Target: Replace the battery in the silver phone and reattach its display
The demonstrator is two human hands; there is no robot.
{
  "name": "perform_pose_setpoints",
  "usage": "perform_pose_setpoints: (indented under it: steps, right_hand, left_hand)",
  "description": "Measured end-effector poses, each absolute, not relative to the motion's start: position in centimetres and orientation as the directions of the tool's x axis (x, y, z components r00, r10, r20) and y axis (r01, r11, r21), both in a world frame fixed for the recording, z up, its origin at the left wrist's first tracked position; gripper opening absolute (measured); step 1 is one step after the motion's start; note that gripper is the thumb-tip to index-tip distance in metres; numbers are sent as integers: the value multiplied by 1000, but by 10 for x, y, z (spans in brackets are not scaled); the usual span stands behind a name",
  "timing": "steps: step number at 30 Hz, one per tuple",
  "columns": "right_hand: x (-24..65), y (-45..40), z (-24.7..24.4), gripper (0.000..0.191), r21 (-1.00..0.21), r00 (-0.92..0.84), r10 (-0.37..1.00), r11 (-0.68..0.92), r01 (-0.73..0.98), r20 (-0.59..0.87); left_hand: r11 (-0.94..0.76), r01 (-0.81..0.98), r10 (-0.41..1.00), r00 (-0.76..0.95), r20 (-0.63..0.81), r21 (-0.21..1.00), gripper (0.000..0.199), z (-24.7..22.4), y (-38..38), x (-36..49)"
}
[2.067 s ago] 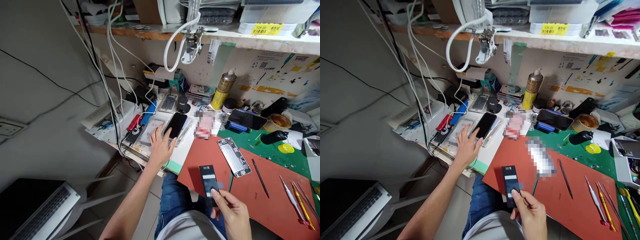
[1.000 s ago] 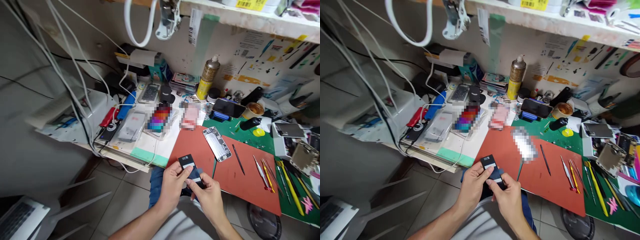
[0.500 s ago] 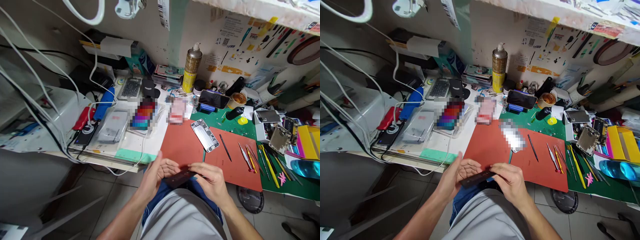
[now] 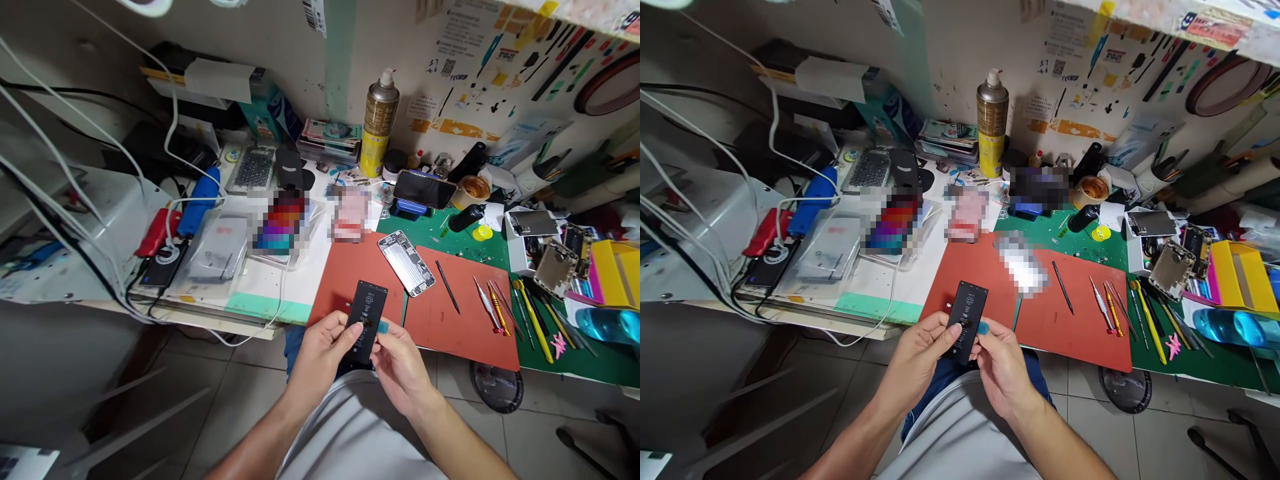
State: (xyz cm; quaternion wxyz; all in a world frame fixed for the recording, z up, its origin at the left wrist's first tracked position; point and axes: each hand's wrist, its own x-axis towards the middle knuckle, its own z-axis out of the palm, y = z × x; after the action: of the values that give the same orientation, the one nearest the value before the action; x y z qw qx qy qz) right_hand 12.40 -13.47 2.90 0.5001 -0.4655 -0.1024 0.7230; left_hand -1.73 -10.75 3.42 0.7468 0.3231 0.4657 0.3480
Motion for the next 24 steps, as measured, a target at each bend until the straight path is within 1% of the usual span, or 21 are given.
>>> perform_pose_setpoints:
  steps: [4, 8, 10, 12, 15, 19, 24]
  right_hand:
    - [124, -134, 32, 40, -647, -32, 823, -470, -600, -567]
    - [124, -136, 27, 45, -736, 55, 853, -413, -537, -519]
    - [124, -138, 23, 46, -810, 138, 877, -351, -470, -460]
    - [123, -139, 22, 43, -883, 223, 895, -290, -369, -387]
    - [124, -140, 22, 38, -952, 311, 907, -230, -201, -285]
    - [125, -137, 22, 34, -980, 351, 916, -171, -97, -195]
    - [122, -135, 19, 32, -987, 365, 917, -146, -70, -162]
  left_hand:
    - [507, -138, 849, 247, -467, 851, 36, 40, -109, -14]
    - [486, -89, 870, 145, -472, 869, 37, 38, -112, -11]
    - [475, -69, 878, 110, -466, 877, 36, 35, -115, -10]
    - [454, -47, 889, 83, -450, 890, 35, 33, -117, -8]
    - [407, -15, 913, 54, -405, 913, 36, 32, -120, -6]
    - [344, 52, 936, 55, -347, 938, 35, 31, -123, -4]
    - [300, 108, 947, 84, -310, 948, 31, 27, -126, -3]
